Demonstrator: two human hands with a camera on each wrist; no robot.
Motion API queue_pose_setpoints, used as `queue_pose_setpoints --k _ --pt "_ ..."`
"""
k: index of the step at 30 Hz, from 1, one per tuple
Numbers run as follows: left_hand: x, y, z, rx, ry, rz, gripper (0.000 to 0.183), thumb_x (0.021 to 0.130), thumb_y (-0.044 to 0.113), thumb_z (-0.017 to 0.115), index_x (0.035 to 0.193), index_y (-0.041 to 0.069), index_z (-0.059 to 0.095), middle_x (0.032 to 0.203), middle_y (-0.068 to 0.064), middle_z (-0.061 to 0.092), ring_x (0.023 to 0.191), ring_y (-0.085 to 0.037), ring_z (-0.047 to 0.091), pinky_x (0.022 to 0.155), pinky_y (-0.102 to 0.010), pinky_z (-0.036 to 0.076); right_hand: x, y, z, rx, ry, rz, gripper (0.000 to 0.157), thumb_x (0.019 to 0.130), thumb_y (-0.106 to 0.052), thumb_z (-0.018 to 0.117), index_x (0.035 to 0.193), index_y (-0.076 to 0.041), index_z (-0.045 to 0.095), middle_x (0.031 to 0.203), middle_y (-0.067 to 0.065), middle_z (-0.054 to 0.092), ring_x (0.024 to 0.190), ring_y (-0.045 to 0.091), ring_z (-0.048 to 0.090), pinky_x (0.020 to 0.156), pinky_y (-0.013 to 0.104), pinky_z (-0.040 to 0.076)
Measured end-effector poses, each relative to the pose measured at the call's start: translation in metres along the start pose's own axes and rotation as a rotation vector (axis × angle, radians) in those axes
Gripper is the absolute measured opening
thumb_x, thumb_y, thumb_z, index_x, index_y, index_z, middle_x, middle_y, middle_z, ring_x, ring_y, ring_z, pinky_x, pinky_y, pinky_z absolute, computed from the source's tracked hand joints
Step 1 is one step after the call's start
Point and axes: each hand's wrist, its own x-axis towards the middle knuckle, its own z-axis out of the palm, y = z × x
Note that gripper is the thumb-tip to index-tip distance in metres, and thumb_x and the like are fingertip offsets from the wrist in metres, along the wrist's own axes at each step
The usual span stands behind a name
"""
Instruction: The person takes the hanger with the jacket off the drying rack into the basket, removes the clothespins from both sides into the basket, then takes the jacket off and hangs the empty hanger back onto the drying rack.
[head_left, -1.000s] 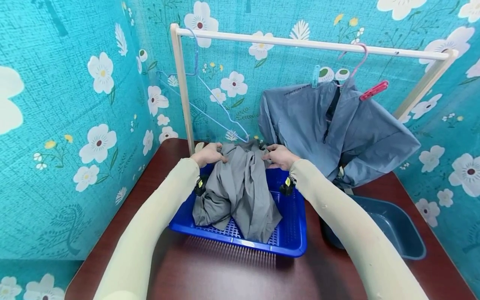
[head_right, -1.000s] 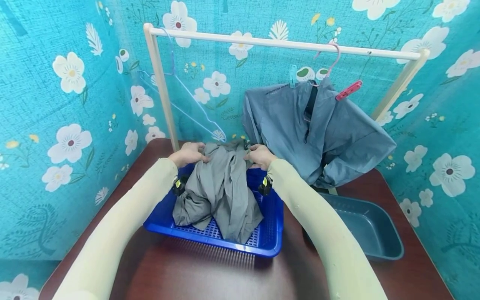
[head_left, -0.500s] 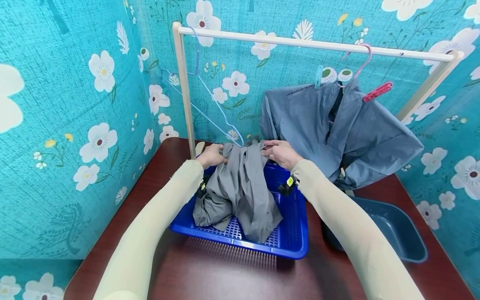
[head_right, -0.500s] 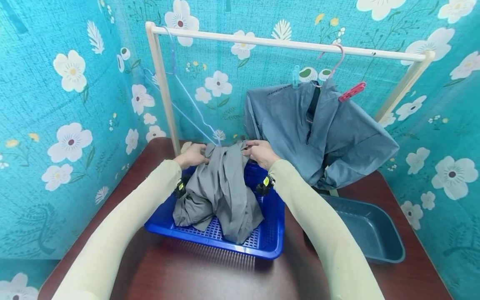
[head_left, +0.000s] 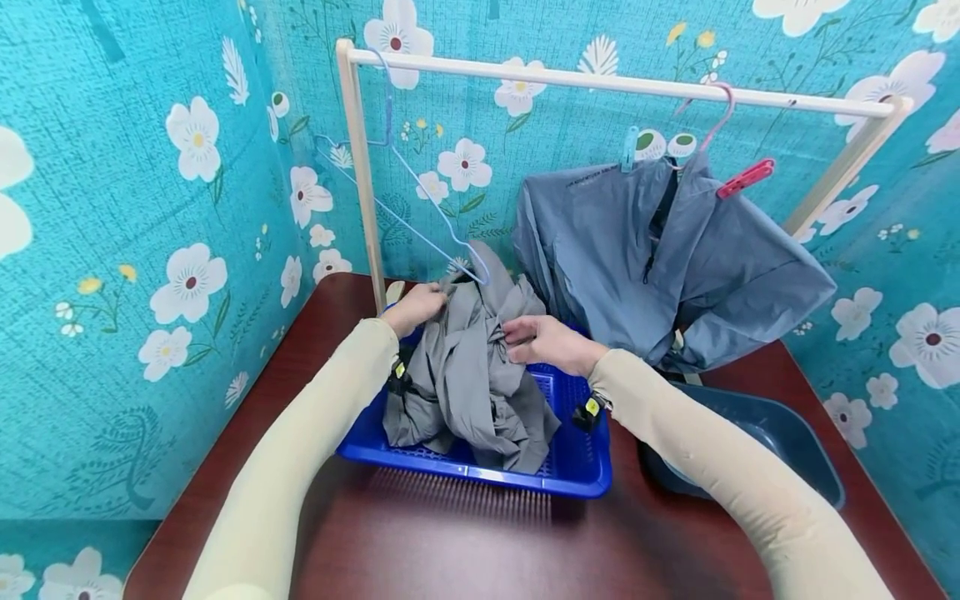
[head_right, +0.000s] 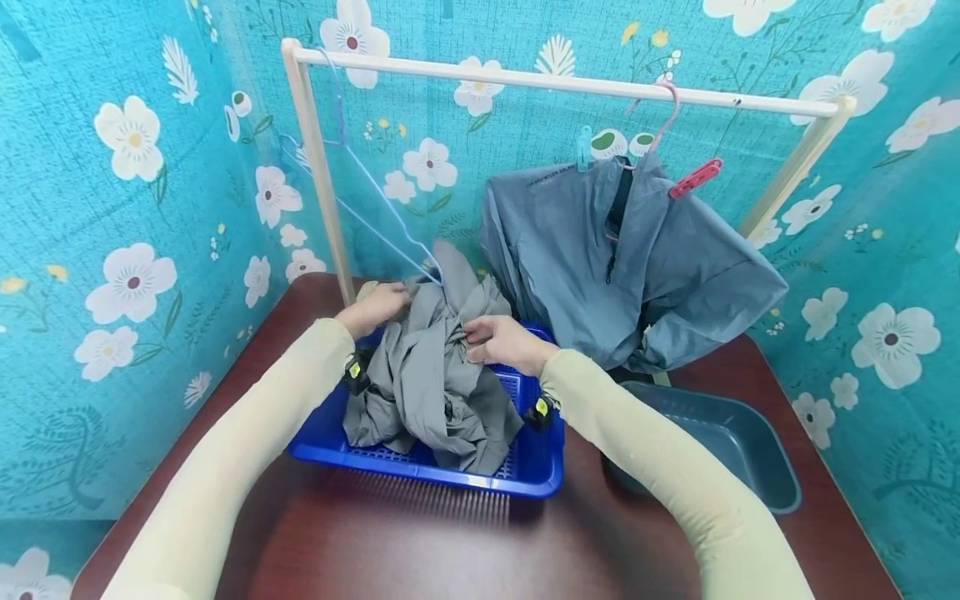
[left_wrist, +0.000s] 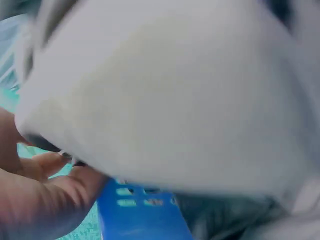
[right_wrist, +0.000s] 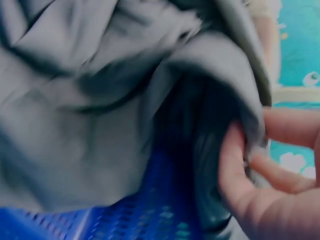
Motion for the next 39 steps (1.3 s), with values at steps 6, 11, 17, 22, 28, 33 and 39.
queue_pose_setpoints --k 6,11,17,22,28,33,39 --pt "-0.011 0.012 0.015 0.065 -0.005 0.015 0.09 0.088 0.046 0.063 0.152 0.007 0.013 0.154 -0.015 0.019 0.138 -0.031 0.025 0.107 -0.045 0.027 0.007 0.015 -0.001 -0.001 -0.105 0.065 0.057 0.09 0.0 0.058 0.143 -0.004 0.037 0.136 0.022 0.043 0.118 0.032 0.051 0.094 0.045 0.043" --pt "-0.013 0.02 0.029 0.221 0.078 0.126 0.075 0.083 0.019 0.073 0.144 0.002 0.033 0.14 -0.019 0.042 0.126 -0.031 0.042 0.1 -0.042 0.037 0.01 0.018 -0.001 -0.015 -0.146 0.098 0.058 0.091 -0.003 0.057 0.145 -0.005 0.035 0.14 0.022 0.04 0.122 0.033 0.047 0.096 0.047 0.041" --pt "-0.019 0.033 0.03 0.111 0.096 0.147 0.066 0.086 0.009 0.067 0.145 0.003 0.036 0.141 -0.016 0.043 0.125 -0.028 0.044 0.1 -0.039 0.038 0.011 0.017 -0.003 0.0 -0.148 0.118 0.06 0.094 -0.007 0.054 0.148 -0.006 0.027 0.143 0.023 0.034 0.127 0.035 0.041 0.096 0.048 0.04" --pt "-0.037 0.045 0.026 0.1 0.06 0.214 0.06 0.088 0.012 0.066 0.142 0.007 0.041 0.139 -0.012 0.046 0.125 -0.026 0.045 0.1 -0.038 0.037 0.012 0.018 -0.008 0.017 -0.149 0.143 0.063 0.095 -0.008 0.052 0.15 -0.004 0.02 0.143 0.025 0.033 0.129 0.037 0.038 0.098 0.049 0.039" --pt "-0.063 0.041 0.023 0.248 -0.039 0.191 0.049 0.089 0.014 0.066 0.134 0.006 0.05 0.127 -0.013 0.055 0.114 -0.026 0.052 0.092 -0.04 0.042 0.009 0.019 -0.011 -0.005 -0.165 0.177 0.059 0.096 -0.01 0.051 0.148 -0.001 0.023 0.145 0.025 0.031 0.13 0.04 0.036 0.098 0.048 0.038" --pt "-0.062 0.018 0.027 0.427 -0.155 0.102 0.061 0.087 0.014 0.07 0.14 0.002 0.043 0.136 -0.017 0.048 0.122 -0.029 0.047 0.097 -0.039 0.04 0.003 0.014 -0.009 -0.079 -0.205 0.197 0.051 0.097 -0.015 0.052 0.143 0.001 0.036 0.143 0.024 0.036 0.128 0.04 0.039 0.096 0.046 0.041" --pt "-0.058 0.012 0.017 0.4 -0.237 0.025 0.053 0.089 0.034 0.066 0.131 0.006 0.053 0.117 -0.008 0.057 0.098 -0.02 0.056 0.087 -0.037 0.044 -0.005 0.01 -0.023 -0.134 -0.199 0.218 0.041 0.099 -0.016 0.048 0.136 0.003 0.046 0.138 0.023 0.042 0.124 0.038 0.044 0.094 0.046 0.043"
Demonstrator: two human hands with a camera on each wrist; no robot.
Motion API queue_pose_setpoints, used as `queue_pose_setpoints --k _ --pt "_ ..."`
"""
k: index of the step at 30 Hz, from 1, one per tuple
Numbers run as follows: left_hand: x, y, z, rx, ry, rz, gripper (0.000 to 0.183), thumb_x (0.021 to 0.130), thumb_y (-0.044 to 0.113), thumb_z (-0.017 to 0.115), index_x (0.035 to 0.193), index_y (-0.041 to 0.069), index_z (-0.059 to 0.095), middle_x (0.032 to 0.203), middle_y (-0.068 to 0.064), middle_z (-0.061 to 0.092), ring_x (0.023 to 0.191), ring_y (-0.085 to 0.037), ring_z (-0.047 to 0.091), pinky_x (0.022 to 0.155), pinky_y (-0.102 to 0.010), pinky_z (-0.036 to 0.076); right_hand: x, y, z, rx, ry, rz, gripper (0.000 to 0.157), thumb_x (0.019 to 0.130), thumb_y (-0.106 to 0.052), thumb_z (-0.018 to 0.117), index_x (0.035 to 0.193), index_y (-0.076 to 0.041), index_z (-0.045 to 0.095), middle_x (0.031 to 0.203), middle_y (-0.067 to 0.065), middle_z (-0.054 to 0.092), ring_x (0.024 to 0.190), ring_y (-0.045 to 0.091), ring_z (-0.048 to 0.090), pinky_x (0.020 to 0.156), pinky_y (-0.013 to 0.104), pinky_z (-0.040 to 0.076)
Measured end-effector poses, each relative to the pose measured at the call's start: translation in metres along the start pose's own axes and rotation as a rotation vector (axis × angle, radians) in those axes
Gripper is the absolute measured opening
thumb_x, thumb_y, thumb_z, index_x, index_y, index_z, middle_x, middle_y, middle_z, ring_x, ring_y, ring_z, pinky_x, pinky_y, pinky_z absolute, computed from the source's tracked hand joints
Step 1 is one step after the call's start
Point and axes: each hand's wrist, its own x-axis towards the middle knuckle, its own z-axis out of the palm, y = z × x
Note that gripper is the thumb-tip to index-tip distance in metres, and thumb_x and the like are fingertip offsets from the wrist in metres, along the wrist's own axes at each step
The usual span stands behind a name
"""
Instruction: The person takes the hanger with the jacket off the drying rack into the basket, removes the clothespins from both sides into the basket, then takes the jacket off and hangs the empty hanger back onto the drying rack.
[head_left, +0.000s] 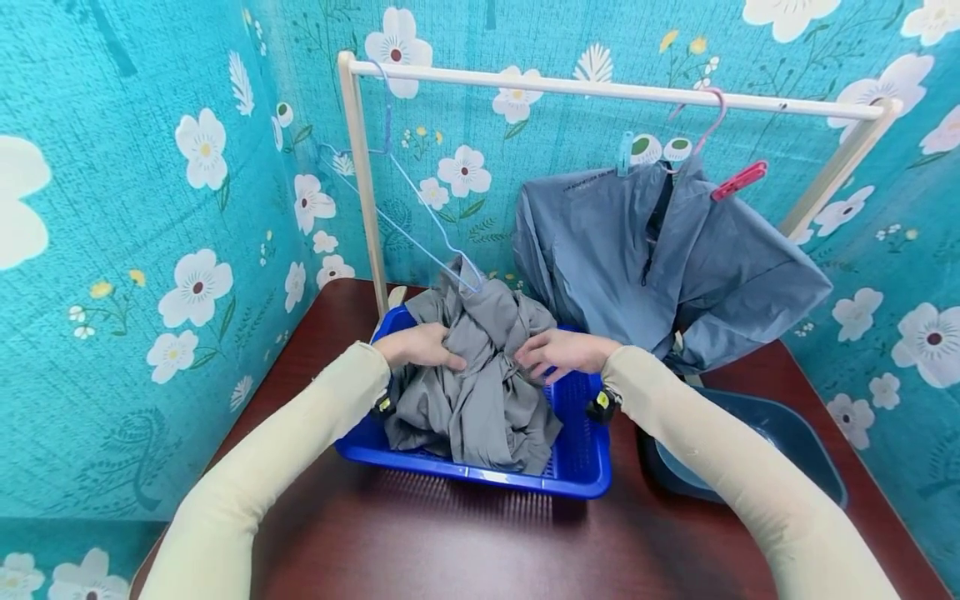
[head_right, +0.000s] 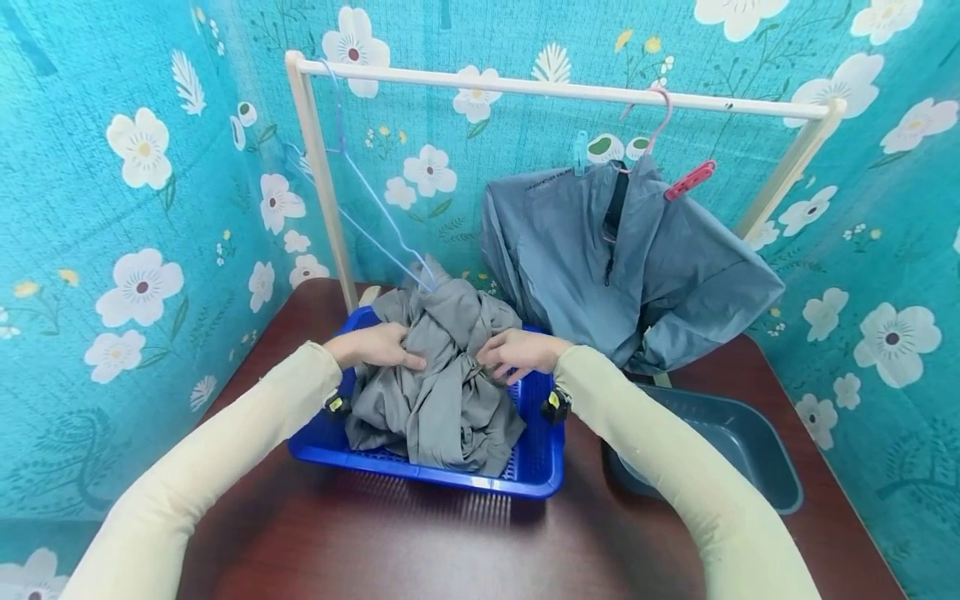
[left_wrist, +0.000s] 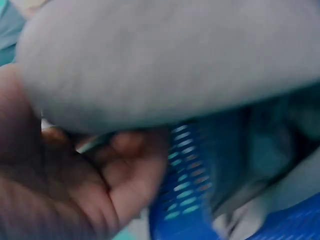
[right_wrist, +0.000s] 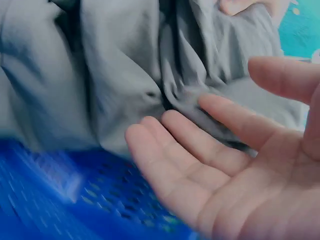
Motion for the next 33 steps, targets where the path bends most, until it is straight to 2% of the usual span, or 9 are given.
queue_pose_setpoints --k 4,8,12,15,21,25,27,30,33 --pt "-0.004 -0.001 -0.025 -0.114 0.064 -0.048 0.056 0.092 0.045 0.058 0.133 0.007 0.05 0.123 -0.012 0.053 0.103 -0.026 0.055 0.089 -0.043 0.045 -0.005 0.001 -0.014 0.025 0.132 0.002 0.038 0.099 -0.018 0.048 0.131 0.003 0.048 0.136 0.023 0.043 0.125 0.04 0.042 0.094 0.048 0.043" --pt "0.001 -0.009 -0.044 -0.266 0.149 -0.114 0.069 0.094 0.046 0.052 0.147 0.009 0.028 0.146 -0.016 0.033 0.123 -0.034 0.044 0.094 -0.047 0.042 -0.004 0.002 -0.023 0.107 0.24 0.0 0.043 0.099 -0.022 0.049 0.134 0.001 0.039 0.142 0.021 0.036 0.13 0.043 0.033 0.095 0.052 0.04" --pt "0.018 -0.02 -0.05 -0.415 0.133 -0.154 0.083 0.094 0.05 0.052 0.153 0.013 0.006 0.152 -0.016 0.019 0.124 -0.037 0.041 0.096 -0.049 0.04 0.004 0.001 -0.023 0.195 0.292 0.01 0.058 0.097 -0.024 0.053 0.145 -0.004 0.026 0.149 0.023 0.022 0.134 0.046 0.022 0.097 0.056 0.037" --pt "0.03 -0.023 -0.049 -0.501 0.114 -0.132 0.084 0.092 0.048 0.056 0.152 0.012 0.01 0.152 -0.016 0.018 0.124 -0.038 0.041 0.094 -0.047 0.043 0.011 -0.003 -0.02 0.246 0.303 -0.001 0.068 0.097 -0.022 0.053 0.151 -0.007 0.015 0.153 0.021 0.013 0.136 0.046 0.017 0.097 0.056 0.037" --pt "0.045 -0.011 -0.039 -0.623 0.087 -0.049 0.076 0.093 0.027 0.062 0.151 0.011 0.016 0.139 -0.012 0.036 0.108 -0.025 0.05 0.091 -0.042 0.044 0.02 -0.011 -0.011 0.26 0.264 -0.048 0.071 0.099 -0.021 0.05 0.152 -0.007 0.006 0.155 0.019 0.011 0.138 0.038 0.021 0.097 0.054 0.038" --pt "0.051 0.001 -0.033 -0.564 0.111 -0.016 0.072 0.088 0.01 0.066 0.147 0.007 0.024 0.105 -0.011 0.049 0.074 -0.019 0.049 0.082 -0.042 0.043 0.022 -0.014 -0.007 0.229 0.225 -0.092 0.064 0.1 -0.021 0.047 0.152 -0.006 0.013 0.152 0.02 0.018 0.135 0.037 0.028 0.098 0.053 0.038" --pt "0.052 0.005 -0.032 -0.534 0.13 -0.007 0.074 0.085 0.004 0.067 0.146 0.006 0.026 0.102 -0.011 0.049 0.071 -0.019 0.045 0.08 -0.042 0.04 0.023 -0.015 -0.006 0.222 0.216 -0.102 0.061 0.101 -0.021 0.047 0.151 -0.007 0.016 0.151 0.02 0.022 0.134 0.037 0.03 0.097 0.052 0.038" --pt "0.051 0.01 -0.033 -0.522 0.153 0.029 0.076 0.083 -0.002 0.066 0.147 0.005 0.025 0.123 -0.013 0.047 0.093 -0.022 0.05 0.088 -0.039 0.04 0.024 -0.015 -0.006 0.216 0.219 -0.098 0.059 0.101 -0.019 0.046 0.151 -0.007 0.018 0.15 0.02 0.023 0.133 0.037 0.032 0.097 0.051 0.038" --pt "0.044 0.016 -0.034 -0.559 0.168 0.091 0.081 0.085 -0.005 0.061 0.151 0.005 0.014 0.148 -0.015 0.03 0.126 -0.026 0.039 0.102 -0.038 0.033 0.026 -0.014 -0.007 0.219 0.254 -0.09 0.06 0.099 -0.017 0.05 0.15 -0.007 0.019 0.149 0.021 0.024 0.132 0.037 0.033 0.097 0.05 0.039"
